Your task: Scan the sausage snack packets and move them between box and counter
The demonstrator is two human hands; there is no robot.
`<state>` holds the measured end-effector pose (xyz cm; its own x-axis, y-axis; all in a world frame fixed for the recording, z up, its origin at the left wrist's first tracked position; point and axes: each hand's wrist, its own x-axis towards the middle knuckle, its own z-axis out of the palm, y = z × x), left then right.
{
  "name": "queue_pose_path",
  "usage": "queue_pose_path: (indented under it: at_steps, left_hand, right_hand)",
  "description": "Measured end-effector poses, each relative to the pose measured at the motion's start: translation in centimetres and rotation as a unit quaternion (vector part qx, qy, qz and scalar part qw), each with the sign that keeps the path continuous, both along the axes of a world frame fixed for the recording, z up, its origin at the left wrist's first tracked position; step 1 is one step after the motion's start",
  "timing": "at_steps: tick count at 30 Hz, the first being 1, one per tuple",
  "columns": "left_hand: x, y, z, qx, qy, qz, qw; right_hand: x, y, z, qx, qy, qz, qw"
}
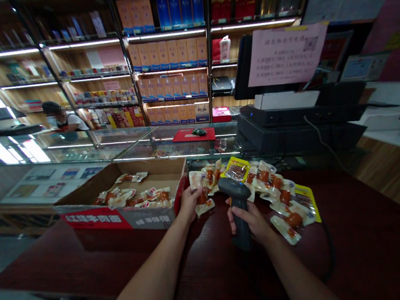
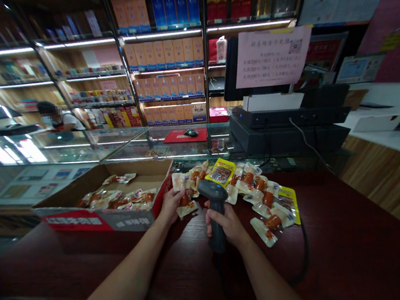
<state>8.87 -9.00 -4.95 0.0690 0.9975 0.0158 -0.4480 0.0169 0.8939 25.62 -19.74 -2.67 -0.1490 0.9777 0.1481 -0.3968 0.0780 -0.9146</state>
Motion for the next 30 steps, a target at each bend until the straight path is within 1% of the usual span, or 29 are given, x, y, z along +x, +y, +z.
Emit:
queue_pose_path:
  at_steps: [6,11,17,24,27,30]
  left_hand:
    - [-0.09,-0.39,0.37,-0.032,0.004,-0.019,0.999]
    - [0.0,-0.37,0.55,-0.054,-0.015,-0.013,0.998]
    - [0.17,-0.64,0.78,-0.036,0.008,0.001,0.999]
    - [0.15,-0.67,0.9,-0.046,0.024,0.002,0.999]
    - [0.15,-0.61,0.78,-0.045,0.024,-0.001,0.999]
    - [0.2,-0.55,0.62,-0.026,0.006,-0.01,1.0]
  right_hand:
    - [-0.04,0.07,-0.15,-0.001,-0.004,0.004,1.0]
    - [-0.12,0.04,-0.18,-0.004,-0.009,0.005,1.0]
    - [-0.21,0.01,-0.12,-0.002,-0.023,0.014,1.0]
    - [-0.21,0.09,-0.28,0.0,-0.013,0.012,1.0]
    - [-0.17,0.13,-0.33,-0.001,-0.006,0.005,1.0]
    - [-0.17,0.16,-0.27,-0.009,-0.003,-0.003,1.0]
